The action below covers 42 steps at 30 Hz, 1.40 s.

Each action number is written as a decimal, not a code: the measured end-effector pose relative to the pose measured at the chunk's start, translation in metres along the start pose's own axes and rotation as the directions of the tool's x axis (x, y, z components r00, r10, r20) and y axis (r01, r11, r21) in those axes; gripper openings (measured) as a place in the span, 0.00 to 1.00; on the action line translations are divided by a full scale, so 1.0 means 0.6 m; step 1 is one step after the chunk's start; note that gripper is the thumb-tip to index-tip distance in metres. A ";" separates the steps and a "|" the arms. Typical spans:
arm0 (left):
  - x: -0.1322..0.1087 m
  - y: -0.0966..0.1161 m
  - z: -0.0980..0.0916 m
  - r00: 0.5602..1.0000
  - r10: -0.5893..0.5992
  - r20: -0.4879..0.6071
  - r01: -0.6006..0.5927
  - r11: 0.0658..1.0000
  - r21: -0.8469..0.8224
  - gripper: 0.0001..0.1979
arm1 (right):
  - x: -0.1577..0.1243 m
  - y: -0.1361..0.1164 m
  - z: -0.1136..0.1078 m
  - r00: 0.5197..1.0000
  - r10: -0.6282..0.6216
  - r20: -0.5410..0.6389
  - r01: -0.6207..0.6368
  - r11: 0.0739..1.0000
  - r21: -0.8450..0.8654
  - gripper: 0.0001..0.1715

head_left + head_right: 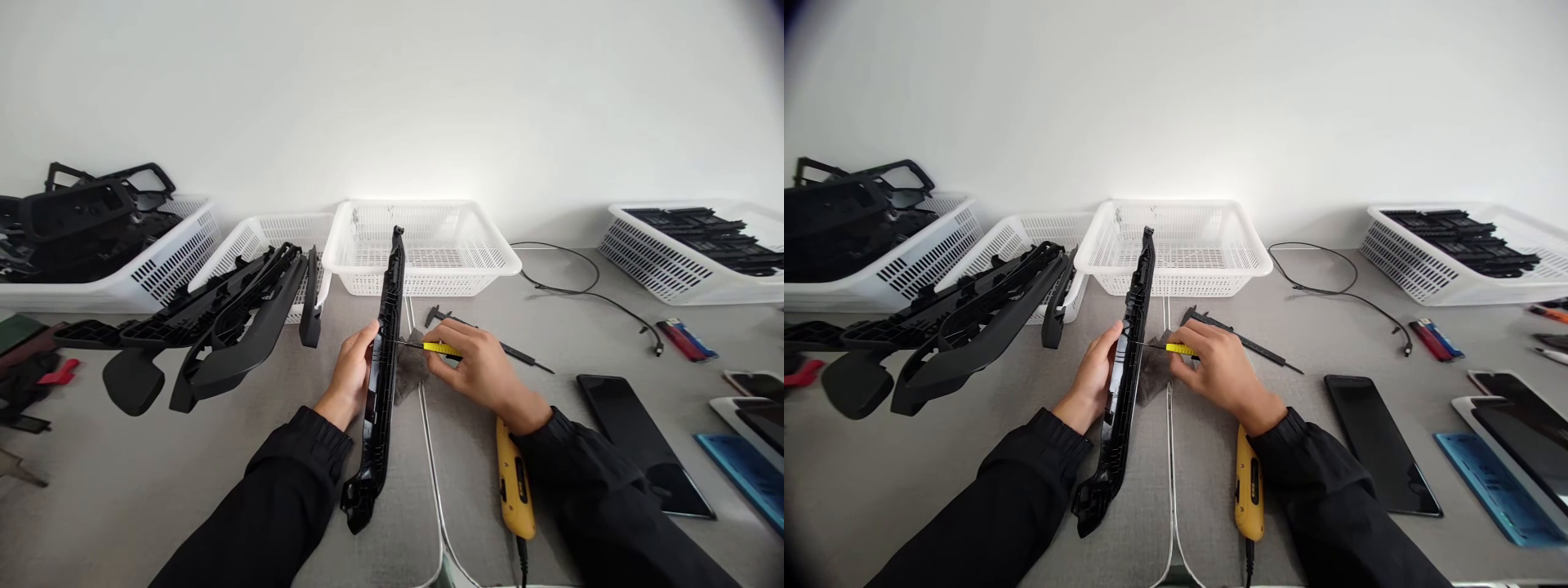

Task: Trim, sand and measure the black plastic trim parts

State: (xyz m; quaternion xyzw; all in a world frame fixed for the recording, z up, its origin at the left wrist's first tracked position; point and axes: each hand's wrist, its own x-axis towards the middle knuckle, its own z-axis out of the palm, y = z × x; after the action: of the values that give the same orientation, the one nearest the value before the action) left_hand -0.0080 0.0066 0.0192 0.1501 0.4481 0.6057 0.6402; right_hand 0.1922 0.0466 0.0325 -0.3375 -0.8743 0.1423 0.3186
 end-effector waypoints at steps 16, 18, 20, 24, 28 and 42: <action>0.001 -0.002 -0.002 0.994 0.110 0.023 -0.110 0.994 0.011 0.26 | 0.001 0.000 -0.004 1.000 0.011 0.025 -0.011 1.000 0.001 0.04; 0.002 -0.003 -0.002 0.993 0.115 0.015 -0.115 0.993 0.012 0.26 | 0.000 0.000 -0.004 1.000 0.008 0.022 -0.008 1.000 0.005 0.05; 0.002 -0.004 -0.002 0.992 0.122 0.007 -0.122 0.992 0.013 0.26 | 0.000 -0.001 -0.004 1.000 0.014 0.019 -0.015 1.000 0.010 0.05; 0.001 -0.002 -0.002 0.995 0.102 0.012 -0.103 0.994 0.024 0.26 | 0.000 -0.002 -0.004 0.999 0.017 0.048 -0.019 0.999 0.027 0.05; 0.001 0.000 -0.002 0.997 0.070 0.024 -0.070 0.997 0.025 0.26 | 0.001 -0.005 -0.006 0.997 0.006 0.077 -0.011 0.998 0.056 0.04; 0.005 -0.004 -0.007 0.996 0.088 0.034 -0.089 0.995 0.040 0.23 | 0.002 -0.009 -0.009 0.993 -0.021 0.115 0.009 0.995 0.104 0.05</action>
State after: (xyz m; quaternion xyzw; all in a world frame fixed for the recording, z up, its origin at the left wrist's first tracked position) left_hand -0.0100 0.0070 0.0138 0.1926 0.4432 0.6215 0.6166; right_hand 0.1922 0.0434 0.0394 -0.3053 -0.8852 0.2043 0.2853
